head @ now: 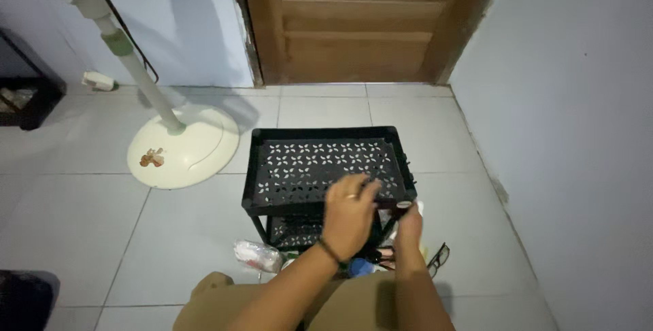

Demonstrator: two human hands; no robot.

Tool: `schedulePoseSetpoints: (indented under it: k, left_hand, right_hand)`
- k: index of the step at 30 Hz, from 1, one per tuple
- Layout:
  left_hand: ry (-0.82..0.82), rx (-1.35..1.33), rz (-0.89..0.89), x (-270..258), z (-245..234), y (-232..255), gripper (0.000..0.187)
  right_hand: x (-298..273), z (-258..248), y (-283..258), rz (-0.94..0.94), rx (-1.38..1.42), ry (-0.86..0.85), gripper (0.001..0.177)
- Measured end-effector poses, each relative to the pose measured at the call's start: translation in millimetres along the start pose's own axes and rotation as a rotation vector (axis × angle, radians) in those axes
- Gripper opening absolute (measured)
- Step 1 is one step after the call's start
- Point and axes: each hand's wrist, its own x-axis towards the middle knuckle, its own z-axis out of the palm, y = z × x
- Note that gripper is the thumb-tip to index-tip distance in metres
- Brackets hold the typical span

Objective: The person clears a two-tiered plastic shelf of various personal care items, then disassembles the shelf by removing the legs and trays. They reassemble the shelf by inserting the legs into the bottom tray and placing the top tray back on.

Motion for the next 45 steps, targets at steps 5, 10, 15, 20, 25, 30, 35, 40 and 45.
schedulePoseSetpoints:
  k: [5,10,15,20,25,30,35,40,45]
  left_hand:
    - [0.428,0.101,-0.278,-41,-54,-50,0.062]
    - [0.456,-0.128,-0.729,-116,-41,-137,0.055]
    - [0.444,-0.439,-0.751,-163,-13,-192,0.048]
    - [0.217,-0.572,-0.659,-157,-25,-218,0.049]
    - [0.253,-0.633,-0.619,-158,-18,-220,0.051]
    - [0.319,-0.637,-0.797,-174,16,-238,0.052]
    - [0.393,-0.837,-0.890,-184,26,-238,0.049]
    - [0.555,-1.148,-0.889,-154,-5,-253,0.043]
    - [0.156,-0.840,-1.009,-98,-20,-299,0.038]
  right_hand:
    - [-58,-23,-73,-0.411,-0.066,0.327,0.011]
    - [-159,30,-191,-1.041,-0.134,0.029,0.006]
    - [-234,94,-227,-1.173,-0.505,-0.598,0.020]
    - [-255,130,-206,-1.209,-0.679,-0.646,0.024]
    - [-255,138,-190,-1.219,-0.642,-0.522,0.015]
    - [-252,143,-195,-1.169,-0.573,-0.501,0.014]
    - [-247,141,-197,-1.182,-0.613,-0.550,0.014]
    - [-252,124,-203,-1.129,-0.601,-0.591,0.014]
    - [-255,114,-226,-0.960,-0.716,-0.760,0.016]
